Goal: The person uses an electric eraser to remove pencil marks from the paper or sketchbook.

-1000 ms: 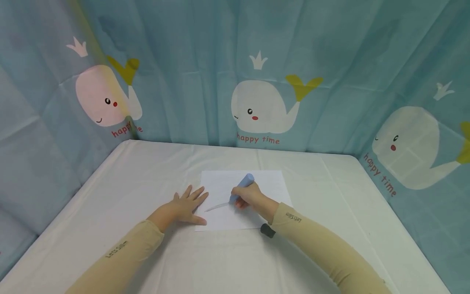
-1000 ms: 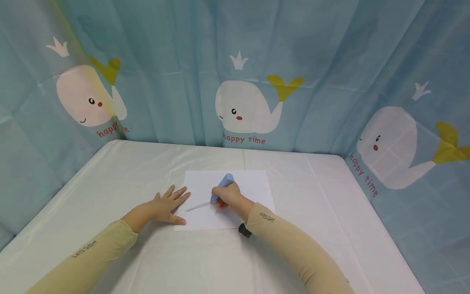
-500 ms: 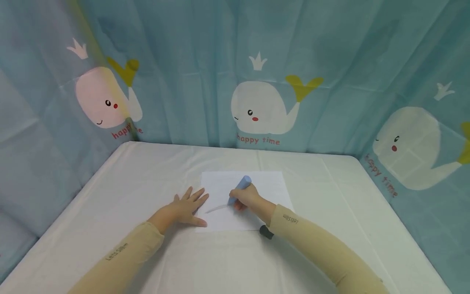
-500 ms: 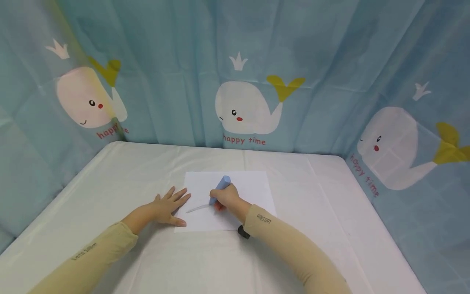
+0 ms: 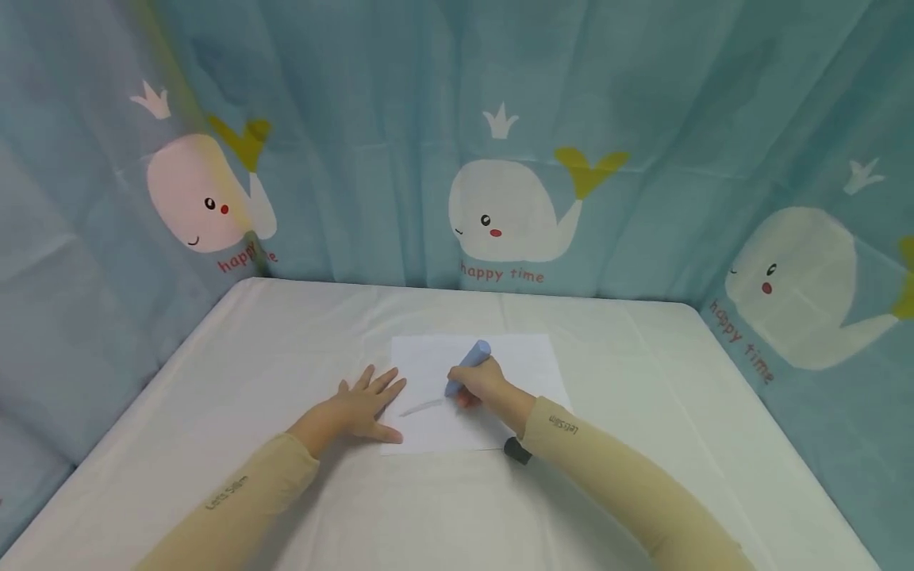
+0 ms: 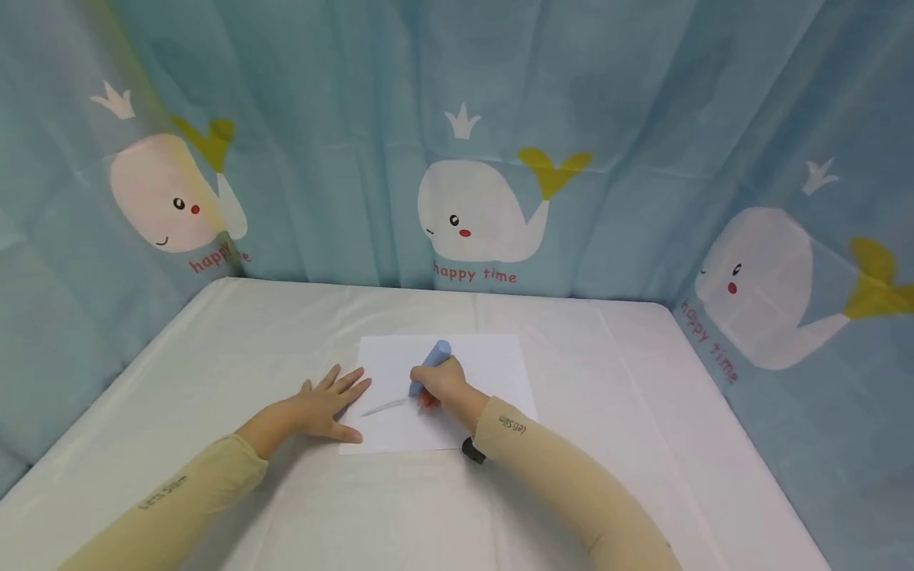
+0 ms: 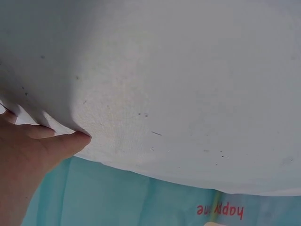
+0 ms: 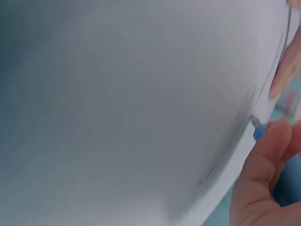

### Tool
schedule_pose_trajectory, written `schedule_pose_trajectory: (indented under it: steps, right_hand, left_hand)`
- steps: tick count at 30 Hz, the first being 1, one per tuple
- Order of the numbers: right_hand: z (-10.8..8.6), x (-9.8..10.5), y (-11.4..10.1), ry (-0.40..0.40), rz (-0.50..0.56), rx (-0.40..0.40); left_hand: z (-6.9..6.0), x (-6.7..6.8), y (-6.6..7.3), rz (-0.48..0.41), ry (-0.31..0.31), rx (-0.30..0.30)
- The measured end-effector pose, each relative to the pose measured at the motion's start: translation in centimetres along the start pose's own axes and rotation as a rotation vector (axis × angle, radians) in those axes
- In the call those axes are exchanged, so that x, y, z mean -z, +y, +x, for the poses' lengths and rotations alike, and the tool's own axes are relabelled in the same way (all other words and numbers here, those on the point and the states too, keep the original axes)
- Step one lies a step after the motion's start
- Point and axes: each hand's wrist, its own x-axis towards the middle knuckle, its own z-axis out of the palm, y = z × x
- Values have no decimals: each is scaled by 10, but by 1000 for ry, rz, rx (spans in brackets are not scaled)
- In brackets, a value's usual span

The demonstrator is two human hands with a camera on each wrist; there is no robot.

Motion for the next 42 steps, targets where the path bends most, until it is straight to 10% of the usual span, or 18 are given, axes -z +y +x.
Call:
schedule_pose_trajectory:
  steps: [42]
  right_hand:
    - [-5,2,0,-75,-5,-30]
  left_hand:
    - [1,1,3,16,-4,-1]
